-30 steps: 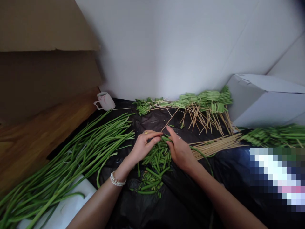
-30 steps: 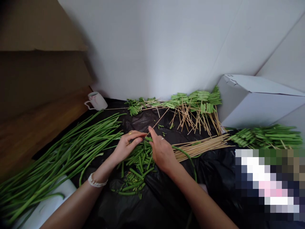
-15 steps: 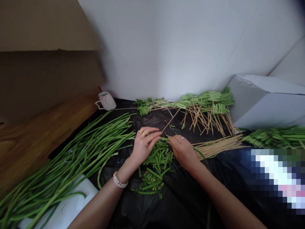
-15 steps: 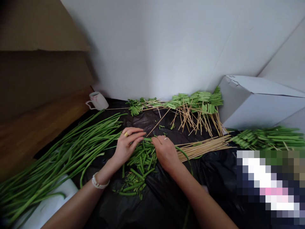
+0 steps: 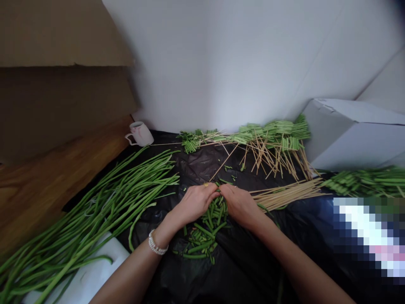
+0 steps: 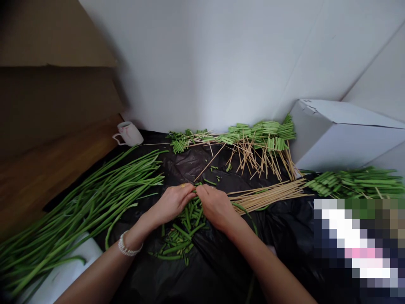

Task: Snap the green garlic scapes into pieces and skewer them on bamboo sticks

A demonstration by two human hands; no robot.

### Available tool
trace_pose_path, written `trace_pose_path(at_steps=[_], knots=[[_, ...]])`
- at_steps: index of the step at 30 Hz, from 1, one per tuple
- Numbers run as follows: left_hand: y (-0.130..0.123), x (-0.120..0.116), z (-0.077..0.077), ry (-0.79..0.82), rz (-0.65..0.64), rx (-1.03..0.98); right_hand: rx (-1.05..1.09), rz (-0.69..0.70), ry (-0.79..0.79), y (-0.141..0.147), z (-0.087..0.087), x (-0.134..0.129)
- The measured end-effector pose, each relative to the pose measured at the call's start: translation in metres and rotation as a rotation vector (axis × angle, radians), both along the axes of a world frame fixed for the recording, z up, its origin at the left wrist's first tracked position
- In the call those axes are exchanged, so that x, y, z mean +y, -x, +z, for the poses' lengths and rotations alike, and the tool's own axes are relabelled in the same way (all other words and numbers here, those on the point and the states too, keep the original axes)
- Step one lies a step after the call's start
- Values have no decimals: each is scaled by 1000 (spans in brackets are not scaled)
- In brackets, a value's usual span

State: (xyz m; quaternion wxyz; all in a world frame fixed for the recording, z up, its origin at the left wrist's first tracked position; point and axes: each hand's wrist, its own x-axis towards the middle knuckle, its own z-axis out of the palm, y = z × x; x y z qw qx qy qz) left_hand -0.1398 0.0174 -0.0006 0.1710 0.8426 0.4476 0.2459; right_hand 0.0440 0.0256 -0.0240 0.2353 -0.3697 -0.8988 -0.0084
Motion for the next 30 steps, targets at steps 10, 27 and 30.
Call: trace_pose_path(at_steps=[10, 27, 30], knots=[[-5, -4, 10, 522, -81, -569, 373, 83, -5, 6, 6, -5], [-8, -6, 2, 938, -222, -1086, 540, 77, 89, 10, 10, -13], [-8, -2, 2, 847, -122, -1125, 559, 29, 115, 8, 5, -9]])
